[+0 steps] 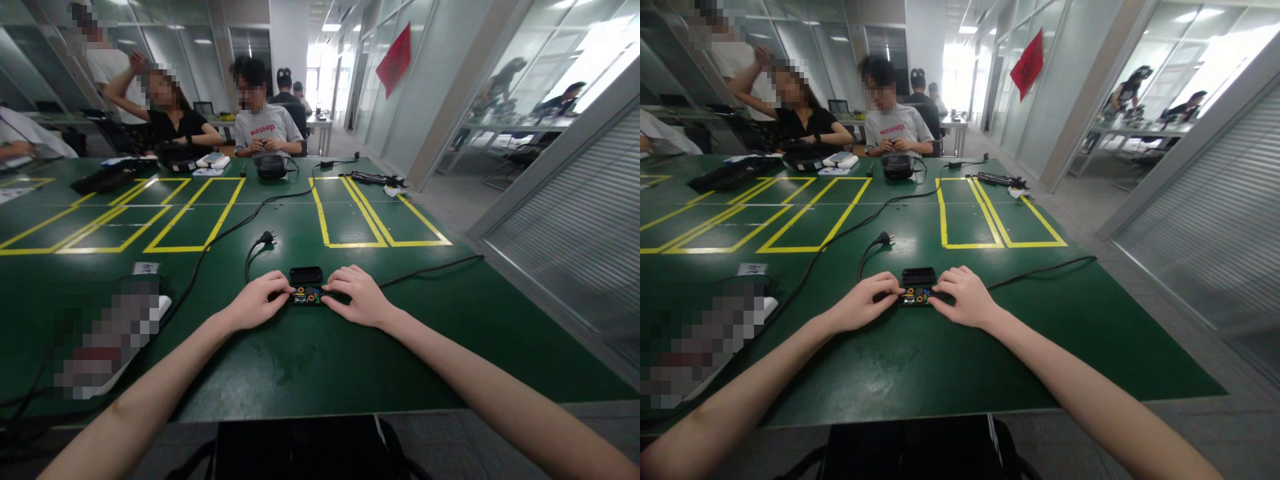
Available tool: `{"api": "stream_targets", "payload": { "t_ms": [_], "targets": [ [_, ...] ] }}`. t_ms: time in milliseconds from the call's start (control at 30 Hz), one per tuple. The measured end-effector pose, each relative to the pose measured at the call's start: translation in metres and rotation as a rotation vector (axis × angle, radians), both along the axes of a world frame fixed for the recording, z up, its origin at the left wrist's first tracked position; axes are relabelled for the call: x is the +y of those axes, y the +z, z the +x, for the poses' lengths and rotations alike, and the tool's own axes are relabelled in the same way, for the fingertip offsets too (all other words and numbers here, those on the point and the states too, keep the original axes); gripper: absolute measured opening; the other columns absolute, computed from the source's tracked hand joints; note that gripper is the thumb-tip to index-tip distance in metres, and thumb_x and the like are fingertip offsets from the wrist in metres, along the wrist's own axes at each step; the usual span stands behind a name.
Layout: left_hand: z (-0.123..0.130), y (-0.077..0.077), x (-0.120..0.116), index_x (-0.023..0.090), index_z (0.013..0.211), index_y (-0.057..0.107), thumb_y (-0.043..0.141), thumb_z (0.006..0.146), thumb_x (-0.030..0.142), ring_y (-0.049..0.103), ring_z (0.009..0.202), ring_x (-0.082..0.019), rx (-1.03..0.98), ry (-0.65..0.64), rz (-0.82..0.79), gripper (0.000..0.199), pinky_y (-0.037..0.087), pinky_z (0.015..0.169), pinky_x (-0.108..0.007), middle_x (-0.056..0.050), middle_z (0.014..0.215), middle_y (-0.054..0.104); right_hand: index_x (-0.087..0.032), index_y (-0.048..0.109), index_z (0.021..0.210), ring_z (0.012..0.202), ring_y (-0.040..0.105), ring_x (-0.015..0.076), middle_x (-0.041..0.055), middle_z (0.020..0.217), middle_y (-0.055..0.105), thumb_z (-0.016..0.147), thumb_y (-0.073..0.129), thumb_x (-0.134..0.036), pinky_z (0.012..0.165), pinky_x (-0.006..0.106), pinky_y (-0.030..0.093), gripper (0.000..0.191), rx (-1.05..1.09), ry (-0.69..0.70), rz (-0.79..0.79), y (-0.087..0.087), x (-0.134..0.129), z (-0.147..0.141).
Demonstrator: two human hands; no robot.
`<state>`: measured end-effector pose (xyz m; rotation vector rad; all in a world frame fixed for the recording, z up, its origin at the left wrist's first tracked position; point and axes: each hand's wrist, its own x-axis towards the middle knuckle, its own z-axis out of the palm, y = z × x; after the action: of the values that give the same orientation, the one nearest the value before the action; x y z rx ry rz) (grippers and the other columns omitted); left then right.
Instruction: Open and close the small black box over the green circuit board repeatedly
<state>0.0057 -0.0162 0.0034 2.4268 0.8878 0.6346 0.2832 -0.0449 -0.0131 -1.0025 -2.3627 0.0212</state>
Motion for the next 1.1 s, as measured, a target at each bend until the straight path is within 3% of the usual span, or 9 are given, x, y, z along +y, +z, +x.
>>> {"api": "stream_targets", "payload": {
  "t_ms": [100, 200, 333, 433, 533, 633, 833, 967, 1100],
  "targets": [
    [0.001, -0.001, 0.001, 0.018, 0.101, 0.072, 0.058, 0.091, 0.025, 0.064, 0.082, -0.018, -0.063, 0.087, -0.083, 0.019, 0.051, 0.075, -0.029, -0.005, 0.094, 0.068, -0.018, 0.067, 0.131, 0.112, 0.062, 0.0293, 0.017, 0.127, 0.068, 0.101, 0.055, -0.039, 0.092, 0.047, 0.049, 0.039, 0.075, -0.149, -0.048, -0.008, 0.008, -0.001],
    [0.003, -0.005, 0.003, 0.018, 0.123, 0.067, 0.063, 0.089, 0.029, 0.066, 0.101, -0.024, -0.08, 0.258, -0.033, 0.036, 0.052, 0.094, -0.041, -0.008, 0.107, 0.072, -0.024, 0.062, 0.142, 0.132, 0.052, 0.0332, 0.0153, 0.146, 0.06, 0.102, 0.054, -0.039, 0.106, 0.057, 0.043, 0.044, 0.057, -0.168, -0.144, -0.014, 0.015, -0.002],
    [0.005, -0.009, 0.005, 0.021, 0.118, 0.072, 0.061, 0.091, 0.03, 0.062, 0.121, -0.03, -0.002, 0.335, -0.006, 0.03, 0.042, 0.11, -0.055, -0.01, 0.122, 0.074, -0.023, 0.077, 0.115, 0.118, 0.062, 0.0283, 0.012, 0.129, 0.071, 0.102, 0.055, -0.03, 0.103, 0.053, 0.049, 0.027, 0.137, -0.095, -0.255, -0.015, 0.017, -0.004],
    [0.006, -0.009, 0.005, 0.02, 0.106, 0.076, 0.063, 0.089, 0.031, 0.067, 0.11, -0.028, -0.075, 0.315, -0.089, 0.023, 0.049, 0.105, -0.049, -0.008, 0.111, 0.077, -0.022, 0.078, 0.106, 0.094, 0.069, 0.021, 0.0104, 0.12, 0.072, 0.096, 0.06, -0.022, 0.087, 0.04, 0.058, 0.021, 0.295, -0.065, -0.325, -0.011, 0.014, -0.007],
    [0.008, -0.008, 0.005, 0.019, 0.1, 0.076, 0.067, 0.086, 0.032, 0.072, 0.101, -0.025, -0.198, 0.313, -0.176, 0.021, 0.055, 0.098, -0.041, -0.007, 0.103, 0.079, -0.022, 0.073, 0.118, 0.077, 0.067, 0.0144, 0.0095, 0.119, 0.069, 0.091, 0.061, -0.016, 0.071, 0.032, 0.059, 0.03, 0.441, -0.051, -0.394, -0.008, 0.009, -0.012],
    [0.009, -0.008, 0.005, 0.018, 0.096, 0.074, 0.07, 0.083, 0.033, 0.074, 0.094, -0.023, -0.295, 0.317, -0.247, 0.02, 0.058, 0.095, -0.04, -0.006, 0.097, 0.08, -0.022, 0.069, 0.126, 0.082, 0.068, 0.015, 0.0091, 0.118, 0.069, 0.089, 0.061, -0.015, 0.075, 0.032, 0.06, 0.039, 0.526, -0.042, -0.443, -0.007, 0.008, -0.014],
    [0.012, -0.011, 0.004, 0.016, 0.093, 0.072, 0.074, 0.079, 0.036, 0.078, 0.087, -0.025, -0.408, 0.332, -0.417, 0.025, 0.062, 0.083, -0.038, -0.007, 0.09, 0.08, -0.019, 0.075, 0.113, 0.079, 0.068, 0.0176, 0.0049, 0.091, 0.076, 0.09, 0.064, -0.025, 0.077, 0.034, 0.058, 0.026, 0.571, -0.089, -0.544, -0.007, 0.012, -0.012],
    [0.011, -0.012, 0.004, 0.016, 0.091, 0.071, 0.076, 0.078, 0.037, 0.078, 0.088, -0.026, -0.429, 0.331, -0.452, 0.026, 0.063, 0.084, -0.039, -0.008, 0.09, 0.081, -0.02, 0.076, 0.113, 0.091, 0.07, 0.0192, 0.0057, 0.101, 0.077, 0.091, 0.063, -0.029, 0.085, 0.035, 0.058, 0.027, 0.639, -0.06, -0.54, -0.006, 0.011, -0.013],
    [0.009, -0.013, 0.006, 0.015, 0.09, 0.07, 0.077, 0.077, 0.038, 0.078, 0.088, -0.026, -0.428, 0.318, -0.467, 0.027, 0.063, 0.082, -0.038, -0.007, 0.089, 0.081, -0.02, 0.073, 0.118, 0.088, 0.072, 0.0189, 0.007, 0.105, 0.077, 0.094, 0.061, -0.03, 0.083, 0.036, 0.06, 0.029, 0.674, -0.019, -0.627, -0.005, 0.009, -0.014]
  ]
}}
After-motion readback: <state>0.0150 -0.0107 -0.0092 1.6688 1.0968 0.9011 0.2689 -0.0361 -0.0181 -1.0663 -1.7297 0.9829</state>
